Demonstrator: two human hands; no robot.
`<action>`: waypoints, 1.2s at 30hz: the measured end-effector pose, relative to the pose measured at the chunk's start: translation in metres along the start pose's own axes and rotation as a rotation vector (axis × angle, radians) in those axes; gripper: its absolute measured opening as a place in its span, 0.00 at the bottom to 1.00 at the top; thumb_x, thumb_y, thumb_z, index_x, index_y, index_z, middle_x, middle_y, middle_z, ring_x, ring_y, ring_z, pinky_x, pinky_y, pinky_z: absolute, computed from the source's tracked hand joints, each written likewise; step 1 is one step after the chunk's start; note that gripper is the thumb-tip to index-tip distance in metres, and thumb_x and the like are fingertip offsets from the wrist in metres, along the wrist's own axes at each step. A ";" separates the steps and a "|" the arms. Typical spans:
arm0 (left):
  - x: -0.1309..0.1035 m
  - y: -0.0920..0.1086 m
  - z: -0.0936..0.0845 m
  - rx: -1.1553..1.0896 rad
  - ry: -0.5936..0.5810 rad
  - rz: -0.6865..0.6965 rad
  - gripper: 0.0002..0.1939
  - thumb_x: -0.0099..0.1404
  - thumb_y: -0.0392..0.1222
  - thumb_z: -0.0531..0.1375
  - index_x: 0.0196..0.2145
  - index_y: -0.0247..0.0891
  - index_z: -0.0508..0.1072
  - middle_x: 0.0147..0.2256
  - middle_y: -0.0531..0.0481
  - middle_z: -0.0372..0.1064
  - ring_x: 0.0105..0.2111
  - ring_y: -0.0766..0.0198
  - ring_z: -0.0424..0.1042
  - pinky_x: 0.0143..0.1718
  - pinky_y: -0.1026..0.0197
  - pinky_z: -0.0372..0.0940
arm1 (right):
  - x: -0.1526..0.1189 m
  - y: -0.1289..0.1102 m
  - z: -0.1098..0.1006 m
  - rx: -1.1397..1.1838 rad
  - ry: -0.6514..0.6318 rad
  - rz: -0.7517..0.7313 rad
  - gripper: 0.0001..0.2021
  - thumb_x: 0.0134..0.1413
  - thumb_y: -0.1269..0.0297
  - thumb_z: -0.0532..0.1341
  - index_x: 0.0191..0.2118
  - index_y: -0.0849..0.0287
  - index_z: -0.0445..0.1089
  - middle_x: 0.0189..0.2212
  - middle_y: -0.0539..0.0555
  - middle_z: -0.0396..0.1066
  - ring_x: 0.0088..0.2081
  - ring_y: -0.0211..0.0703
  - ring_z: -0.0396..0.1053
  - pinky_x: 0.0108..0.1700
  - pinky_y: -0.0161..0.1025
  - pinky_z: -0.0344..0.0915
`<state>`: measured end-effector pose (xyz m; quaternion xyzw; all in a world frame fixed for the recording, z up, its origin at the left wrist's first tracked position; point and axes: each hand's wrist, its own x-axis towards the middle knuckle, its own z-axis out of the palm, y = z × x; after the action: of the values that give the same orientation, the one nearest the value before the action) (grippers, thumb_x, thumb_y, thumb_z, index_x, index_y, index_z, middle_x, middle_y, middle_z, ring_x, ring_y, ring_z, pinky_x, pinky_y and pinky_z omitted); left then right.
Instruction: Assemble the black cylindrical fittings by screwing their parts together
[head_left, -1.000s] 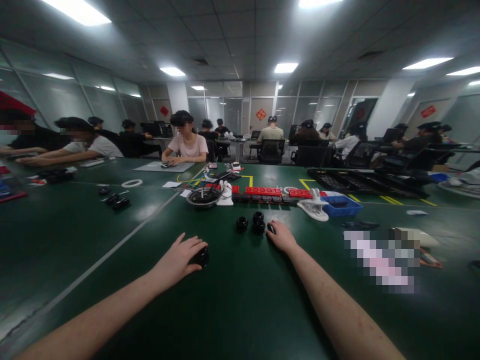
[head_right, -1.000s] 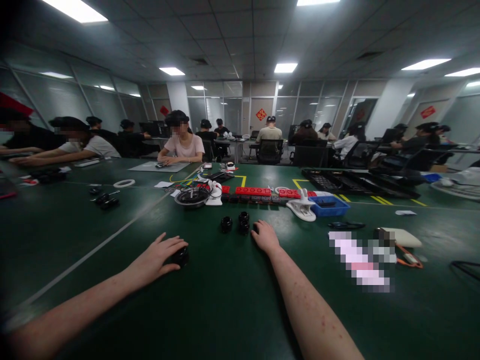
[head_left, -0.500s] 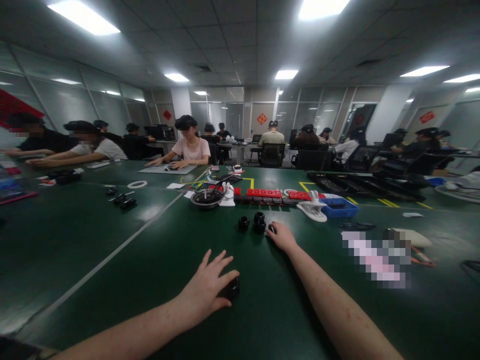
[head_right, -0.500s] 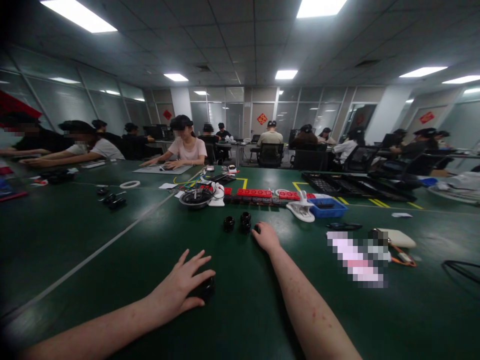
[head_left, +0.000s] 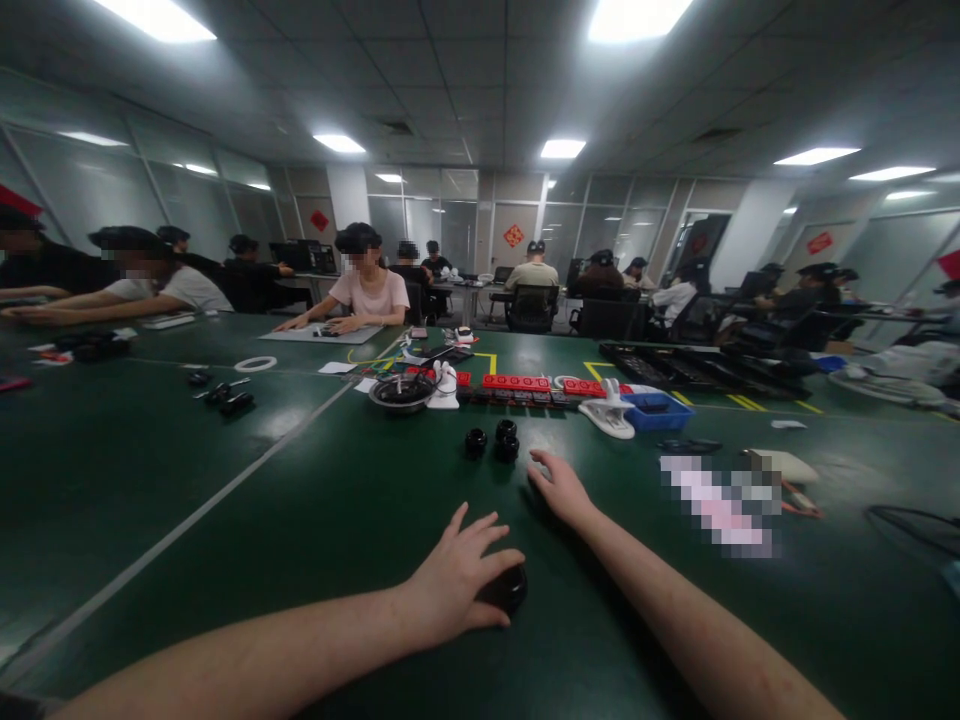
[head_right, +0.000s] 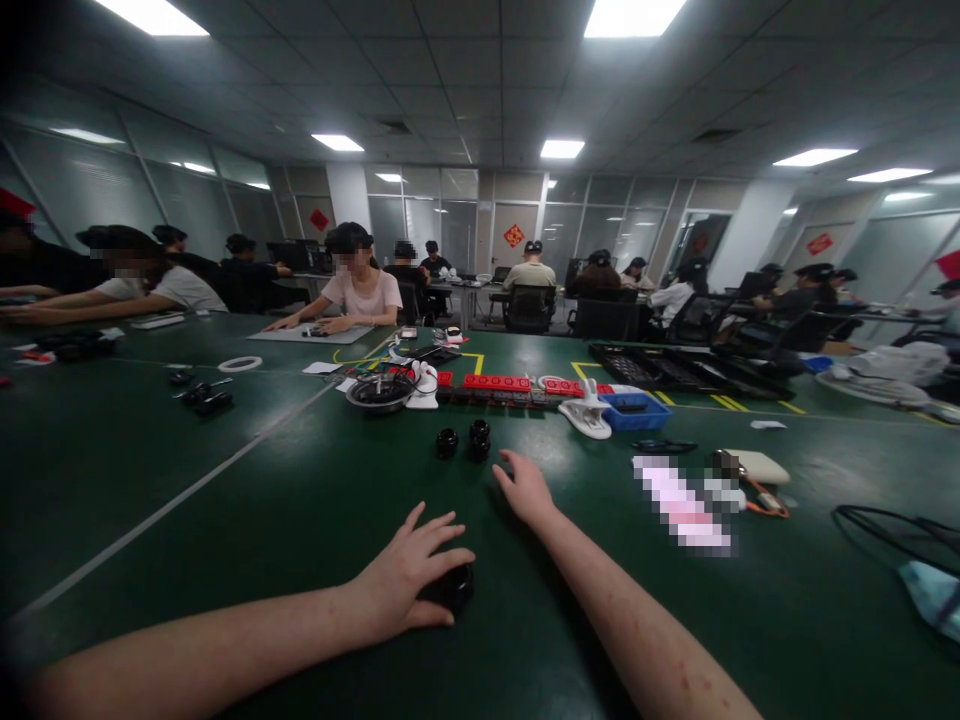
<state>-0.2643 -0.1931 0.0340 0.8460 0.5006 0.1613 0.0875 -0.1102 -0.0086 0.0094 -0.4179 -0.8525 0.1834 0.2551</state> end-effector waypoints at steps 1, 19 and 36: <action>0.003 -0.001 0.001 -0.032 0.001 -0.001 0.31 0.48 0.51 0.61 0.50 0.46 0.58 0.51 0.44 0.57 0.54 0.50 0.51 0.53 0.37 0.33 | -0.007 -0.004 -0.004 0.025 -0.025 -0.017 0.18 0.53 0.59 0.50 0.48 0.59 0.60 0.45 0.55 0.65 0.46 0.43 0.61 0.49 0.41 0.55; 0.053 -0.038 0.022 -0.254 0.114 -0.216 0.33 0.47 0.47 0.61 0.49 0.39 0.54 0.37 0.48 0.67 0.37 0.57 0.67 0.40 0.55 0.59 | -0.054 -0.063 -0.017 0.054 -0.051 -0.096 0.37 0.36 0.52 0.62 0.54 0.57 0.51 0.42 0.56 0.61 0.45 0.48 0.60 0.45 0.43 0.57; 0.054 -0.032 0.024 0.008 0.205 -0.262 0.21 0.44 0.56 0.60 0.31 0.38 0.66 0.34 0.48 0.65 0.36 0.56 0.62 0.40 0.54 0.54 | -0.059 -0.053 0.007 -0.006 0.185 -0.096 0.33 0.35 0.53 0.62 0.49 0.59 0.55 0.34 0.55 0.62 0.37 0.46 0.61 0.40 0.44 0.59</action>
<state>-0.2575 -0.1304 0.0119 0.7529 0.6136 0.2322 0.0530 -0.1163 -0.0874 0.0151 -0.3926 -0.8448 0.1292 0.3398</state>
